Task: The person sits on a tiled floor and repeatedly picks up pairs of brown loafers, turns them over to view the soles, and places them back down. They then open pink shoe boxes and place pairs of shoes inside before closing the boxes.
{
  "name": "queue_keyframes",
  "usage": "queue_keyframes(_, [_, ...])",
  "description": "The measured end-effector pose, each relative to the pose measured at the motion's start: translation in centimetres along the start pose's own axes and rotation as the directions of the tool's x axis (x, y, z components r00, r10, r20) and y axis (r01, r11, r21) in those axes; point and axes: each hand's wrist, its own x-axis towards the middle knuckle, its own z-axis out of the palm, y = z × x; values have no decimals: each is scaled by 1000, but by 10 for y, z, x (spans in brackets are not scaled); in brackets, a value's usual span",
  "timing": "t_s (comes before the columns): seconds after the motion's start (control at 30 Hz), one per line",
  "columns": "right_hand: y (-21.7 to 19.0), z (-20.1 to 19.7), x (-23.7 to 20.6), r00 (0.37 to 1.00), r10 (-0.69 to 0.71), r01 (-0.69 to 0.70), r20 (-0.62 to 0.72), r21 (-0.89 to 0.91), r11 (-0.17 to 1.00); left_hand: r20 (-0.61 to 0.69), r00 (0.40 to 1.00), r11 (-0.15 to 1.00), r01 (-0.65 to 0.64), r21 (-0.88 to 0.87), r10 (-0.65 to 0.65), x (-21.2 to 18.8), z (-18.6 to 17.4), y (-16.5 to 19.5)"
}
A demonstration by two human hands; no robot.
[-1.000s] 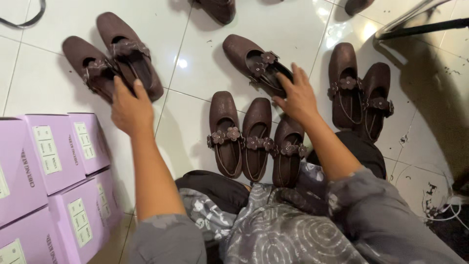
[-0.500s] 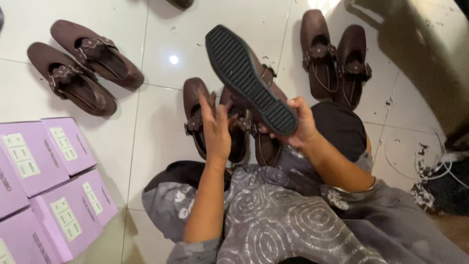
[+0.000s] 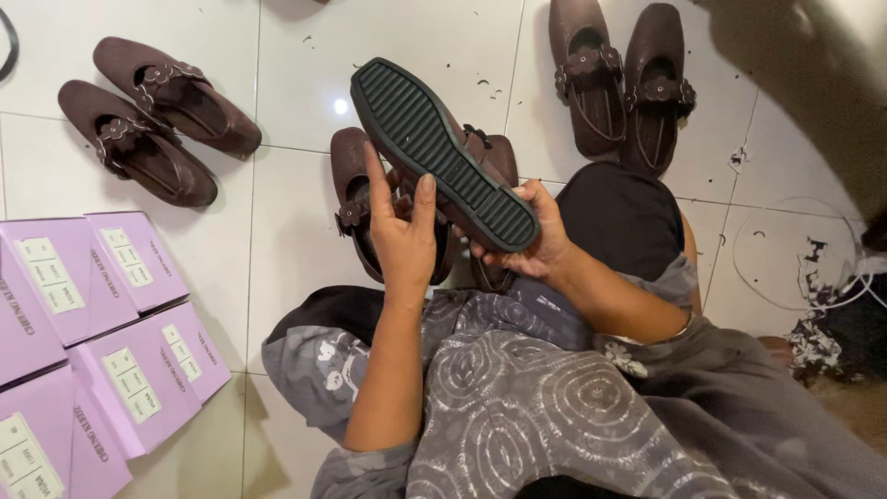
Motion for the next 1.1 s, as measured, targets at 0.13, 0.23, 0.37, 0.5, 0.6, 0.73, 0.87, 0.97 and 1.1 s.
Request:
queue_keyframes(0.13, [-2, -21, -2, 996, -73, 54, -55, -293, 955, -21, 996, 996, 88, -5, -88, 7, 2, -13])
queue_keyframes(0.23, [-2, -43, -2, 984, -166, 118, -59, -484, 867, -136, 971, 967, 215, 136, -197, 32, -5, -25])
queue_keyframes(0.37, [-12, -67, -5, 916, -340, 239, -214, -390, 889, -280, 898, 887, 404, 221, -339, 57, -49, -33])
queue_keyframes(0.5, [-39, -75, 2, 698, -680, 328, -225, -743, 583, -206, 949, 683, 316, 659, -240, 39, -75, -39])
queue_keyframes(0.6, [-62, -67, 11, 616, -759, 47, -212, -952, 304, 11, 938, 436, 151, 887, -347, 3, -62, -50])
queue_keyframes(0.73, [-75, -52, 29, 612, -653, 151, -445, -746, 649, 25, 858, 283, 141, 949, -512, -16, -50, -67])
queue_keyframes(0.87, [-71, -45, 34, 717, -512, 267, -473, -493, 828, -9, 868, 417, 248, 875, -496, -13, -54, -84])
queue_keyframes(0.97, [-61, -48, 34, 832, -458, 285, -315, -465, 838, -36, 893, 455, 263, 851, -450, -16, -55, -97])
queue_keyframes(1.1, [-50, -56, 39, 845, -439, 258, -305, -486, 835, -100, 929, 439, 261, 860, -355, -18, -56, -110])
